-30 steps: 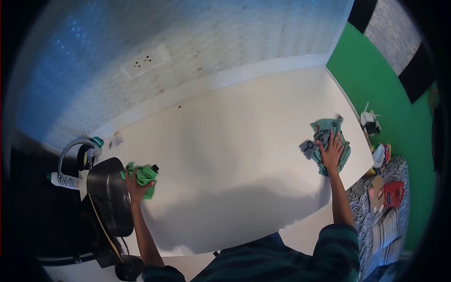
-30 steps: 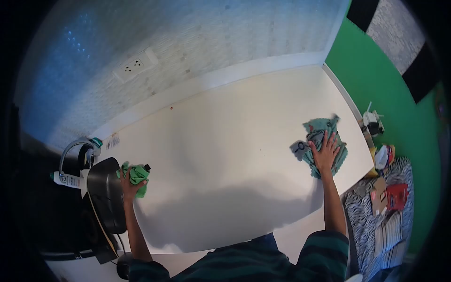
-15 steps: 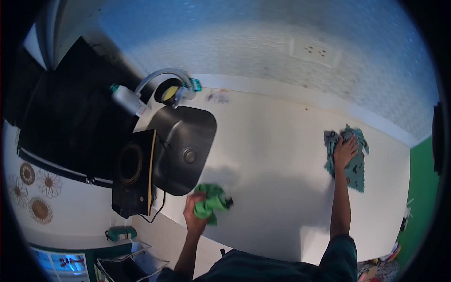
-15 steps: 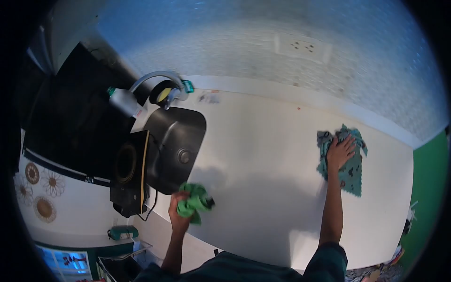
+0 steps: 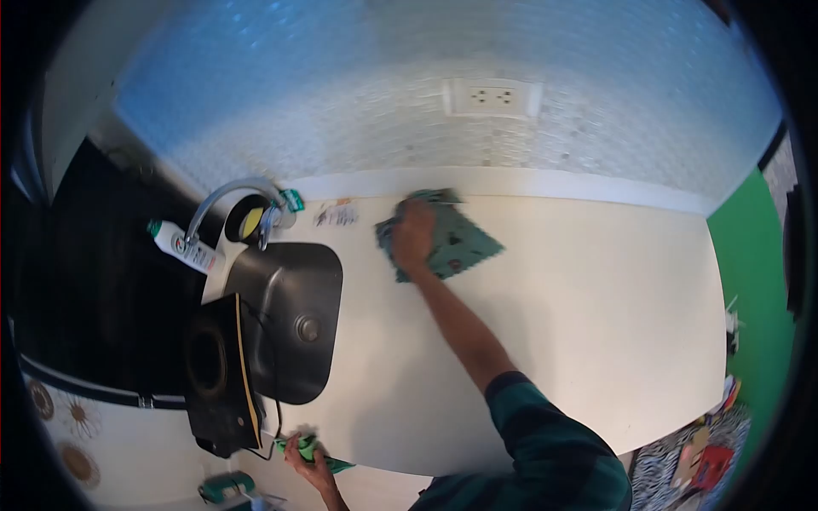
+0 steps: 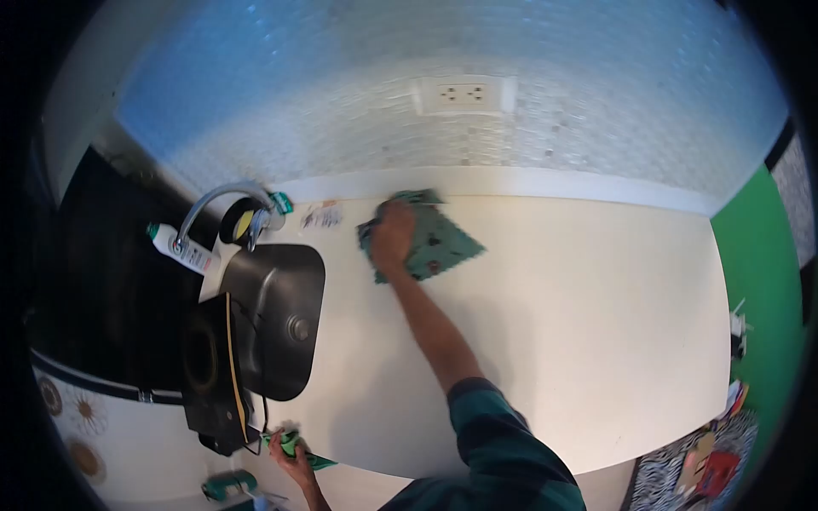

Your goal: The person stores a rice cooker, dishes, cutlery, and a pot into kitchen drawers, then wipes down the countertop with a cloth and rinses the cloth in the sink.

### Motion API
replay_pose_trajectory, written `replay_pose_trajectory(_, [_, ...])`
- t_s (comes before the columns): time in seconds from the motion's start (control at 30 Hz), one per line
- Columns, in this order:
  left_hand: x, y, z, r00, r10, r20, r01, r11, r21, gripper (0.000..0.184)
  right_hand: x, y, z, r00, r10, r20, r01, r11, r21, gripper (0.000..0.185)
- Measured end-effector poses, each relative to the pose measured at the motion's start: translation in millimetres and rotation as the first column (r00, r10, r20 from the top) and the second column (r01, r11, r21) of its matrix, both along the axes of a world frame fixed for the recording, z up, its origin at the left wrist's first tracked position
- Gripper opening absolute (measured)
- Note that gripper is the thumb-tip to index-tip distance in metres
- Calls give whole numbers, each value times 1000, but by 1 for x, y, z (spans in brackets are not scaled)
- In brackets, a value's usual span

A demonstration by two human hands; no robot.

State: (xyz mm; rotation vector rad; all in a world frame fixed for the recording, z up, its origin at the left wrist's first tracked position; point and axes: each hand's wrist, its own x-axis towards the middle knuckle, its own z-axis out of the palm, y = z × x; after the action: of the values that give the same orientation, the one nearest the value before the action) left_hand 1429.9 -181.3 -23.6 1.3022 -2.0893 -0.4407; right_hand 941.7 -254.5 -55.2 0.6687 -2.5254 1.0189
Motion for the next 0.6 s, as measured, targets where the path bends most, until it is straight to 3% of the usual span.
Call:
replay_pose_trajectory(0.07, [-10, -9, 20, 996, -47, -77, 37, 991, -129, 35, 30, -16, 4, 979, 199, 51, -192, 975, -114, 50])
replay_pose_trajectory(0.1, [-16, -13, 35, 999, -40, 33, 46, 978, -204, 35, 42, -16, 8, 949, 311, 52, -297, 938, -181, 48])
replay_pose_trajectory(0.17, [-25, -39, 46, 993, -82, 81, 103, 949, -299, 37, 46, -18, 0, 950, 303, 74, -239, 859, -453, 46])
replay_pose_trajectory(0.2, [-40, -46, 62, 975, -177, 136, 204, 956, -213, 43, 50, -17, -4, 946, 310, 95, -203, 794, -572, 45])
replay_pose_trajectory(0.27, [-44, -65, 56, 890, -342, 303, 364, 931, -16, 56, 35, 25, -8, 978, 204, 46, -138, 797, -588, 45])
replay_pose_trajectory(0.3, [-33, -75, 37, 794, -418, 441, 456, 890, 22, 64, 23, 56, -13, 982, 187, 38, -142, 849, -509, 45])
replay_pose_trajectory(0.33, [-33, -76, 42, 810, -429, 401, 452, 891, 40, 66, 5, 85, -21, 990, 84, -110, -121, 910, -397, 47])
replay_pose_trajectory(0.37, [-37, -75, 50, 822, -441, 361, 454, 890, 53, 68, -10, 117, -22, 992, 53, -116, -87, 945, -316, 49])
replay_pose_trajectory(0.43, [-31, -80, 37, 876, -281, 392, 333, 940, -72, 88, -39, 161, -19, 991, -127, -38, 120, 982, -148, 53])
replay_pose_trajectory(0.5, [-38, -68, 59, 811, -168, 560, 166, 985, 55, 96, -48, 163, -2, 938, -345, -46, 347, 935, 72, 55])
replay_pose_trajectory(0.53, [-40, -66, 68, 725, -148, 672, 147, 987, 59, 106, -49, 148, 2, 950, -310, -19, 310, 942, 130, 54])
replay_pose_trajectory(0.6, [-40, -81, 71, 696, -157, 701, 183, 982, 38, 104, -45, 110, 2, 970, -244, 15, 236, 950, 207, 52])
